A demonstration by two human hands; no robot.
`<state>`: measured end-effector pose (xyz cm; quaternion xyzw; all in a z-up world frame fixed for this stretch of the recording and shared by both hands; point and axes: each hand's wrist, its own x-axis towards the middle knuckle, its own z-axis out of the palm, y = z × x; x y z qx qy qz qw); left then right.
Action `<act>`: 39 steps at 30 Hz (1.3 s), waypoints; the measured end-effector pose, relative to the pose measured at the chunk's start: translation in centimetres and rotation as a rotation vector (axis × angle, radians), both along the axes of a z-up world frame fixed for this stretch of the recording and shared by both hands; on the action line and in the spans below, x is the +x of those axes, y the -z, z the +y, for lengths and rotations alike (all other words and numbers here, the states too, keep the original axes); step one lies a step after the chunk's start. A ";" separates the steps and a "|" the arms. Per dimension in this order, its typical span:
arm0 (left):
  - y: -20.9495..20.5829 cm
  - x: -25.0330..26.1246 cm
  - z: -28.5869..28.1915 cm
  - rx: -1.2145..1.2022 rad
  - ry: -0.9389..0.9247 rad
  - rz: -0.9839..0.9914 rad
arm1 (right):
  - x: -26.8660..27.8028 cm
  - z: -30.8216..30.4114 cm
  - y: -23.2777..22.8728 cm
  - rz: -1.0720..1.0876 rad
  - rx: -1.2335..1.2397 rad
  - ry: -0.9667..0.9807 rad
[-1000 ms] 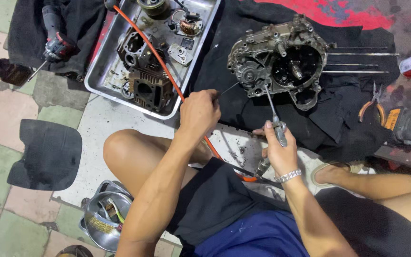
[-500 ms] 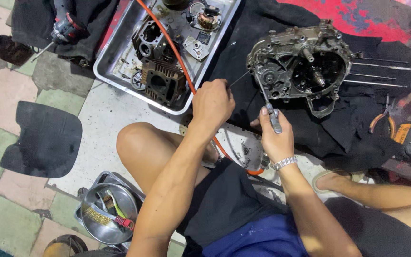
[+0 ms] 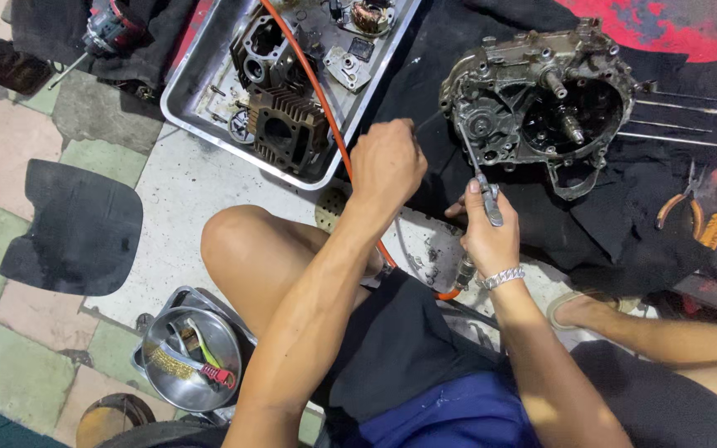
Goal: The person works on a disassembled engine casing, using a screwdriver to adjust internal components and a pneumatic air gun to blow out debris. The person handles the engine casing, a screwdriver, and an air gun while seated at a workbench.
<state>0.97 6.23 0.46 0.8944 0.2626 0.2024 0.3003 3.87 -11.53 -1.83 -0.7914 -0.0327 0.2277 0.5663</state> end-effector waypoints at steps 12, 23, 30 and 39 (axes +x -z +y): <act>0.3 0.2 -0.1 -0.026 0.090 0.059 | 0.2 -0.1 -0.7 0.069 0.043 0.028; 0.4 0.2 0.3 -0.064 0.038 0.126 | 0.1 -0.5 -1.6 -0.390 -0.091 -0.074; -1.8 0.0 1.0 -0.091 0.010 0.031 | -0.3 -0.6 -2.7 -0.469 -0.071 -0.076; -2.0 -0.1 1.2 -0.099 0.008 0.027 | 0.3 -1.0 -3.3 -0.418 -0.175 -0.002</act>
